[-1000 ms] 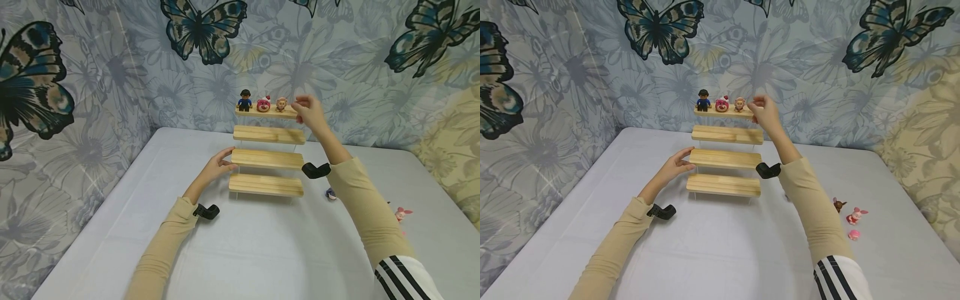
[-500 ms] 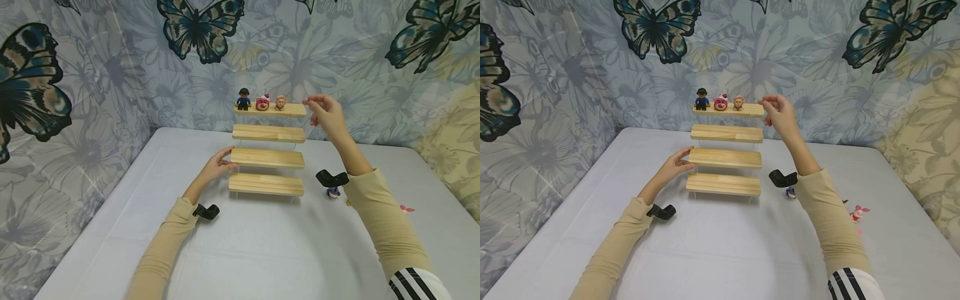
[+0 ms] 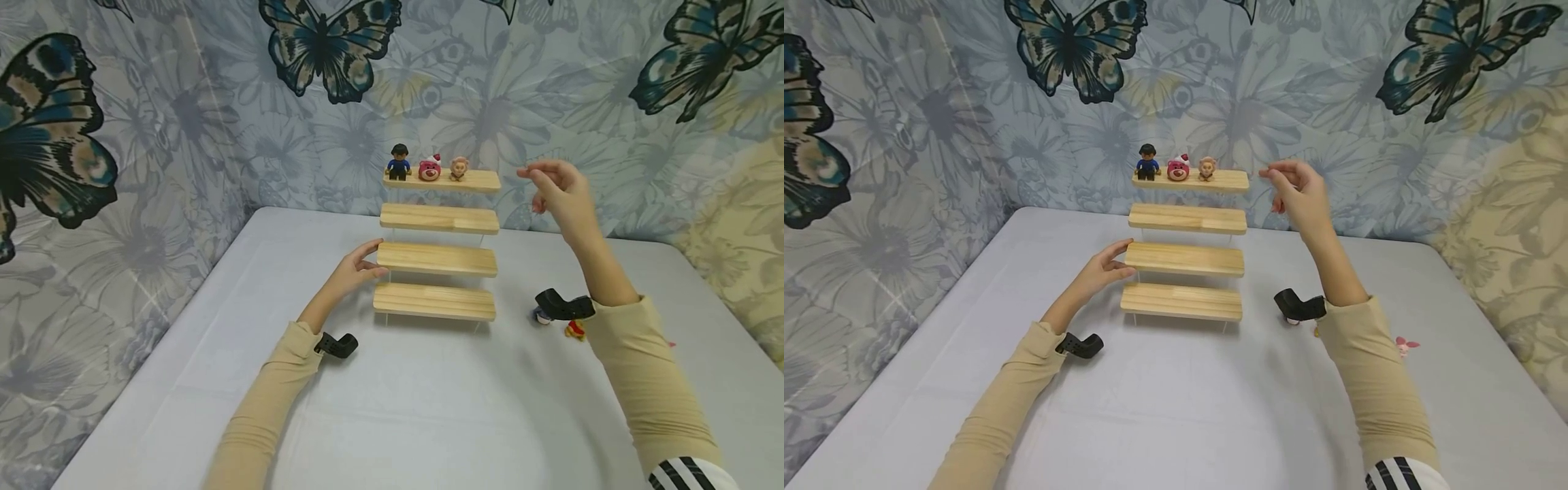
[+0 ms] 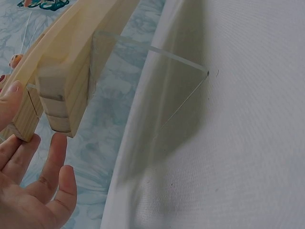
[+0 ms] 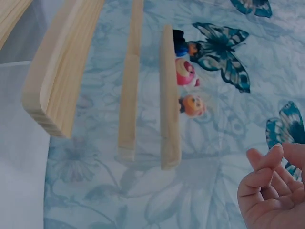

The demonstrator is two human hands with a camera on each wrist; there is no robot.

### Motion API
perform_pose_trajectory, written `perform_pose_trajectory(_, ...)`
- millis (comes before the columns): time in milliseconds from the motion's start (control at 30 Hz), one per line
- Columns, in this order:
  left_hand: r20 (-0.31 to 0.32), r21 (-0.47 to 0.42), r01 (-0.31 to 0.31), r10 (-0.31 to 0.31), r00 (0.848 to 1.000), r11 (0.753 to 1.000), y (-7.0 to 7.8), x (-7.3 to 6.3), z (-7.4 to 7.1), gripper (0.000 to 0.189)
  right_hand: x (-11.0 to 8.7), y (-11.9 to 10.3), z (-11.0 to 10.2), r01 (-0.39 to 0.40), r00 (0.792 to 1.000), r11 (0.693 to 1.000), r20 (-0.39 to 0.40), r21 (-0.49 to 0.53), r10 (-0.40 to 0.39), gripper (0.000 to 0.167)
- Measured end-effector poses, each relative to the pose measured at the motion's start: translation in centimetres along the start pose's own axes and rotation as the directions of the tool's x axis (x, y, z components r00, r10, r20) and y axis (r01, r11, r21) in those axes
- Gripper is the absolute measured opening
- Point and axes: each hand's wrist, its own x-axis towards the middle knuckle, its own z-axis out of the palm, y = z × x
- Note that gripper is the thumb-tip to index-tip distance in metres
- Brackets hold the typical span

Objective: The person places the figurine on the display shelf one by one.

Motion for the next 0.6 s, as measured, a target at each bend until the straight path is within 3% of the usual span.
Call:
perform_pose_trajectory(233,0.016,0.005,-0.01,0.01,1.0,1.0,0.0,0.0,-0.1,0.065,-1.0,-0.3,-0.8,0.015,1.0,1.0,-0.008,0.025,-0.015,0.019)
perform_pose_trajectory(600,0.005,0.011,-0.01,0.01,1.0,1.0,0.2,-0.1,-0.1,0.065,-2.6,-1.0,-2.0,-0.008,0.998,0.985,-0.053,0.174,0.017,0.013)
